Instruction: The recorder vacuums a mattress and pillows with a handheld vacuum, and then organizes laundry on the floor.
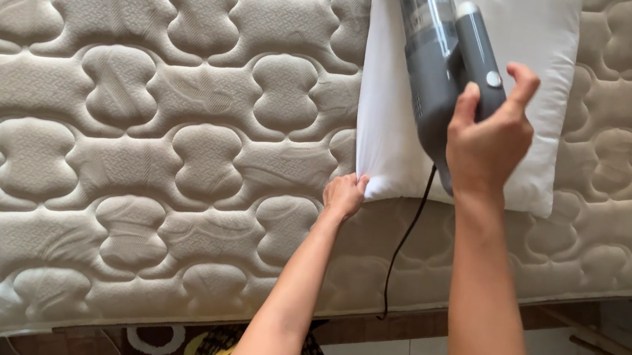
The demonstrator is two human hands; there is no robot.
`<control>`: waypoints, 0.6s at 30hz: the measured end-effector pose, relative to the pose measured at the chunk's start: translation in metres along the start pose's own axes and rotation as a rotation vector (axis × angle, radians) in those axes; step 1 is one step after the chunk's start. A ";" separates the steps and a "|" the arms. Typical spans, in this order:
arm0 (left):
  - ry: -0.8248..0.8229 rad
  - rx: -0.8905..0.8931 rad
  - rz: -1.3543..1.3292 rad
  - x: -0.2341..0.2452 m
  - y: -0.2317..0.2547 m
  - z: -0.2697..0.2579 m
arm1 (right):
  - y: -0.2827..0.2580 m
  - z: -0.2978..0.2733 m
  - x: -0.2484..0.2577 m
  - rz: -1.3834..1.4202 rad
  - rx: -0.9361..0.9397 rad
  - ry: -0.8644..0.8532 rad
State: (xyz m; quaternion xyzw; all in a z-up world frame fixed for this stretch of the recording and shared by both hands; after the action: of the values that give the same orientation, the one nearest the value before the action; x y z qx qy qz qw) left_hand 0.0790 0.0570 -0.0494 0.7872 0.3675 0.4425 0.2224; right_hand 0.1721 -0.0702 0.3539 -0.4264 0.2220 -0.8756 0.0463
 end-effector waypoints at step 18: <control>-0.434 -0.157 -0.145 -0.251 0.092 -0.138 | 0.135 -0.122 0.293 0.376 -0.545 0.149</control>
State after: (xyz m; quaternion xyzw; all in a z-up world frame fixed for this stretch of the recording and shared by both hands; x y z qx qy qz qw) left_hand -0.0896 -0.1921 -0.0509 0.8157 0.3312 0.2731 0.3878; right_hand -0.1207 -0.2277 0.4434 -0.3095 0.5254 -0.7890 0.0749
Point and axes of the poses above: each hand's wrist, its own z-axis towards the middle knuckle, its own x-axis out of the back of the hand, y = z × x, the point moved 10 cm from there along z, towards the middle knuckle, and after that the axes turned 9 degrees about y, right-handed, at the moved point
